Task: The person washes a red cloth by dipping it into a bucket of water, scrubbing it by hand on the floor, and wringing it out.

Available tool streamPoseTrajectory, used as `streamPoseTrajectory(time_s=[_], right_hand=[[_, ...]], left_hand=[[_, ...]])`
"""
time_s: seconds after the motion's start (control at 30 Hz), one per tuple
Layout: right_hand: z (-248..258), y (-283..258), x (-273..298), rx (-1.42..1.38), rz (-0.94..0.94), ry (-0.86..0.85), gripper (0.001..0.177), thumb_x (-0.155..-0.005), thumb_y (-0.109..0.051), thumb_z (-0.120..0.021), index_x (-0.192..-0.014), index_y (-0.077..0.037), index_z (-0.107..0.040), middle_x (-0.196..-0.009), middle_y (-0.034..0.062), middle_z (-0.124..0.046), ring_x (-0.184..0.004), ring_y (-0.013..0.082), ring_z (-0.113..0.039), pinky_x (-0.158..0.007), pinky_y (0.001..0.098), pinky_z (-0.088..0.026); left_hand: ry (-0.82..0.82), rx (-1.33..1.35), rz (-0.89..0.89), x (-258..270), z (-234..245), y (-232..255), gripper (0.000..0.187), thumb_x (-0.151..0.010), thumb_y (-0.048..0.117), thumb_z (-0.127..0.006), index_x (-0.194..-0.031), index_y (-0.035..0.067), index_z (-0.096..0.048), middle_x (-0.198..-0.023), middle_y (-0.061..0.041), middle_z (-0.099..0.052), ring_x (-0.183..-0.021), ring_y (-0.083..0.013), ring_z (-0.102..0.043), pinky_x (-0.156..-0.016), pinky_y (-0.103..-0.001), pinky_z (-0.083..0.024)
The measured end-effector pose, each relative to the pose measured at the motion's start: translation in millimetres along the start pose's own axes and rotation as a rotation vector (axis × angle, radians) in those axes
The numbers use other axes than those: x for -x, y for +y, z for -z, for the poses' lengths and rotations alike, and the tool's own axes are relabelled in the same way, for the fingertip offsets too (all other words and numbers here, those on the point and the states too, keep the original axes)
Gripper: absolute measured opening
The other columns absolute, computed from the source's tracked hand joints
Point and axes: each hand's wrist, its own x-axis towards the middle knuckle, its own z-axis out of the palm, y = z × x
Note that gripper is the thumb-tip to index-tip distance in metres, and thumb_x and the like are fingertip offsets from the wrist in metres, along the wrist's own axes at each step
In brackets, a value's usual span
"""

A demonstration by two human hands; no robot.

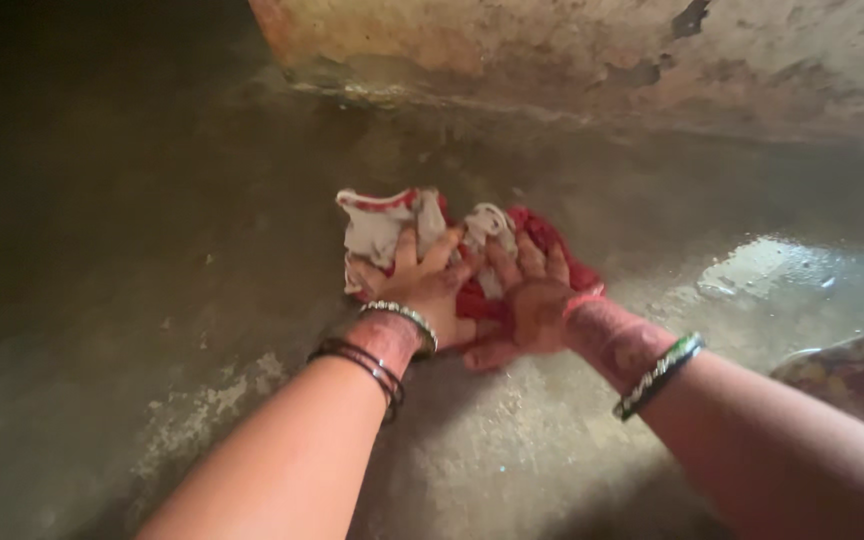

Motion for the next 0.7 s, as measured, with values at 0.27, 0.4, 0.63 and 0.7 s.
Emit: streamPoseTrajectory(time_s=[0.27, 0.4, 0.63, 0.7], right_hand=[[38.6, 16.5, -53.9, -0.138, -0.244, -0.044, 0.15, -0.05, -0.083, -0.079, -0.164, -0.034, 0.006, -0.173, 0.0047, 0.011, -0.158, 0.0387, 0.009, -0.121, 0.0641, -0.012], [47.5, 37.3, -91.1, 0.028, 0.077, 0.219, 0.141, -0.059, -0.094, -0.075, -0.161, -0.024, -0.007, -0.17, 0.0103, -0.003, -0.157, 0.0434, 0.003, -0.126, 0.0653, -0.009], [69.6, 17.5, -73.1, -0.132, -0.302, 0.049, 0.14, -0.05, -0.085, -0.078, -0.162, -0.048, -0.001, -0.175, -0.0019, 0.004, -0.16, 0.0333, -0.001, -0.118, 0.0764, -0.019], [70.8, 13.9, -59.8, -0.121, -0.244, 0.03, 0.134, -0.054, -0.084, -0.076, -0.162, -0.049, -0.006, -0.174, 0.0017, 0.005, -0.161, 0.0344, 0.002, -0.116, 0.0796, -0.019]], left_hand=[[0.056, -0.004, 0.038, -63.5, 24.8, -15.3, 0.092, -0.071, 0.053, -0.08, -0.151, 0.052, -0.036, -0.17, 0.011, -0.007, -0.155, -0.0387, -0.001, -0.107, -0.089, -0.009], [0.064, 0.027, 0.058, -92.3, 38.2, -23.9, 0.087, -0.073, 0.057, -0.078, -0.15, 0.053, -0.038, -0.17, 0.012, -0.007, -0.157, -0.0369, 0.0, -0.106, -0.09, -0.01], [0.159, 0.011, 0.08, -97.5, 36.4, -20.9, 0.088, -0.071, 0.07, -0.074, -0.15, 0.049, -0.042, -0.171, 0.013, -0.011, -0.156, -0.0389, -0.005, -0.106, -0.09, -0.012], [0.147, 0.016, 0.113, -88.6, 33.8, -17.4, 0.093, -0.067, 0.071, -0.075, -0.152, 0.056, -0.038, -0.171, 0.011, -0.008, -0.156, -0.0405, -0.002, -0.106, -0.088, -0.014]])
